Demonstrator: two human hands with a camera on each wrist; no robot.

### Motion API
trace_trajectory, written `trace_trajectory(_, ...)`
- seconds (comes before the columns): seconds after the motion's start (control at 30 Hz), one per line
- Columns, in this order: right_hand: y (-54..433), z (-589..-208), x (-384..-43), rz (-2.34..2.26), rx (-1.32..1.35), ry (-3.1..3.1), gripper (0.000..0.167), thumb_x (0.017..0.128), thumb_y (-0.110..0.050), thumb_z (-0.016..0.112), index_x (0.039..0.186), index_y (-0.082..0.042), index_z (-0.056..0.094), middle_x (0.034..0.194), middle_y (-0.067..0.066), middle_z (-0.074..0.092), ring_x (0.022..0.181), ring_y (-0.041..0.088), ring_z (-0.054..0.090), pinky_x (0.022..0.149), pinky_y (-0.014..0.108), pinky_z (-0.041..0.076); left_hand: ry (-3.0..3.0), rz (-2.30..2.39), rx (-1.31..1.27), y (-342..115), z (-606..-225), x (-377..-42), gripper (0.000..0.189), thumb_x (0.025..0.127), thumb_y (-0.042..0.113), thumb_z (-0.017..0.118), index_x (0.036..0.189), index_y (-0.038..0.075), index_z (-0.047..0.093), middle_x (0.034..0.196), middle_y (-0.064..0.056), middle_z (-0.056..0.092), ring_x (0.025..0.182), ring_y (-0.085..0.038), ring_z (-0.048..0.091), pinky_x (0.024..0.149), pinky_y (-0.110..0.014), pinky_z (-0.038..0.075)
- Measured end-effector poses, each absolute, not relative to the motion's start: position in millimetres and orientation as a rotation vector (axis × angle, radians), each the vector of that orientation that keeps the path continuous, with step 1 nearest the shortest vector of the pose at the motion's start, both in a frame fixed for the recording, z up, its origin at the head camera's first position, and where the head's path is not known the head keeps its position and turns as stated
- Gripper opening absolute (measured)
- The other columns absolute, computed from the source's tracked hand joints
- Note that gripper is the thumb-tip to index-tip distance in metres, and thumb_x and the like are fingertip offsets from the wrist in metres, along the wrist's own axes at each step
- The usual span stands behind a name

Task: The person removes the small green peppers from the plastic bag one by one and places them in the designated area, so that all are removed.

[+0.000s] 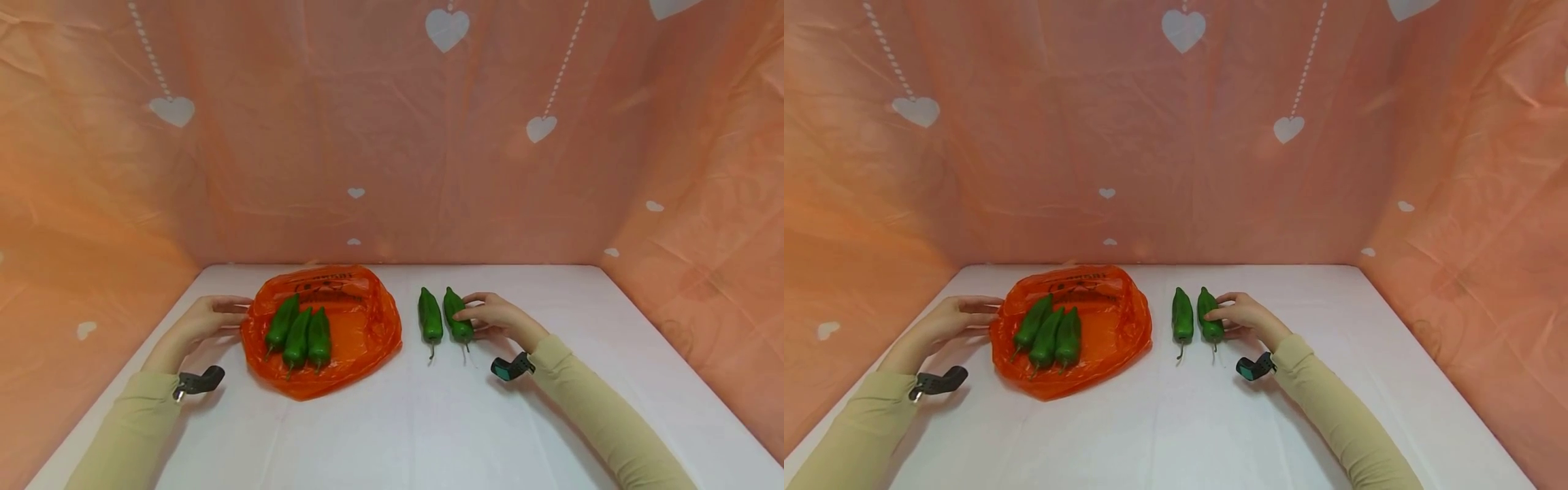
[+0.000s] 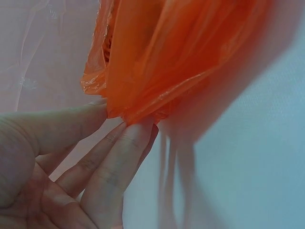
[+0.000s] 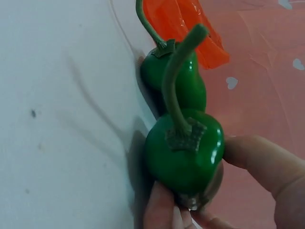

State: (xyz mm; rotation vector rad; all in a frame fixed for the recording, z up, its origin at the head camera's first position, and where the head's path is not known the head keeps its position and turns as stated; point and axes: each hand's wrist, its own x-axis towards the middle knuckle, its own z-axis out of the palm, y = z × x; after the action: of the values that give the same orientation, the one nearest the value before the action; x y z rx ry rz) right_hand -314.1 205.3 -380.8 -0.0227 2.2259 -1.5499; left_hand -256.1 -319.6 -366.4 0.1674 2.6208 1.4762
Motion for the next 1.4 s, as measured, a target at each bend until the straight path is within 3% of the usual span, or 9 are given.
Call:
trace_trajectory(0.33, 203.5, -382.0, -317.4, -1.541, -0.030, 2.261, 0.075, 0.084, -0.018, 0.074, 0.143, 0.004, 0.032, 0.120, 0.019, 0.051, 0.081, 0.020, 0.061, 0.074, 0.034, 0.056, 2.616, 1.517, 0.235, -319.9, -364.8, -260.8, 0.046, 0.096, 0.008, 0.055, 0.134, -0.016, 0.042, 0.122, -0.032, 0.055, 0.099, -0.027, 0.065, 0.086, -0.041, 0.053)
trace_trajectory(0.63, 203.4, -382.5, -316.2, -1.601, -0.034, 2.195, 0.071, 0.087, -0.017, 0.070, 0.141, 0.005, 0.030, 0.100, 0.011, 0.060, 0.080, 0.018, 0.062, 0.074, 0.035, 0.057, 2.637, 1.486, 0.202, -320.4, -366.0, -259.6, 0.046, 0.096, 0.008, 0.054, 0.134, -0.016, 0.041, 0.123, -0.032, 0.055, 0.101, -0.029, 0.064, 0.087, -0.043, 0.052)
trace_trajectory(1.4, 207.9, -382.8, -312.9, -1.666, -0.131, 2.111, 0.052, 0.094, -0.009, 0.058, 0.137, 0.011, 0.037, 0.093, 0.009, 0.062, 0.078, 0.016, 0.064, 0.071, 0.034, 0.058, 2.599, 1.547, 0.190, -320.6, -368.6, -255.8, 0.047, 0.095, 0.007, 0.055, 0.134, -0.016, 0.041, 0.123, -0.034, 0.054, 0.093, -0.023, 0.067, 0.083, -0.040, 0.054)
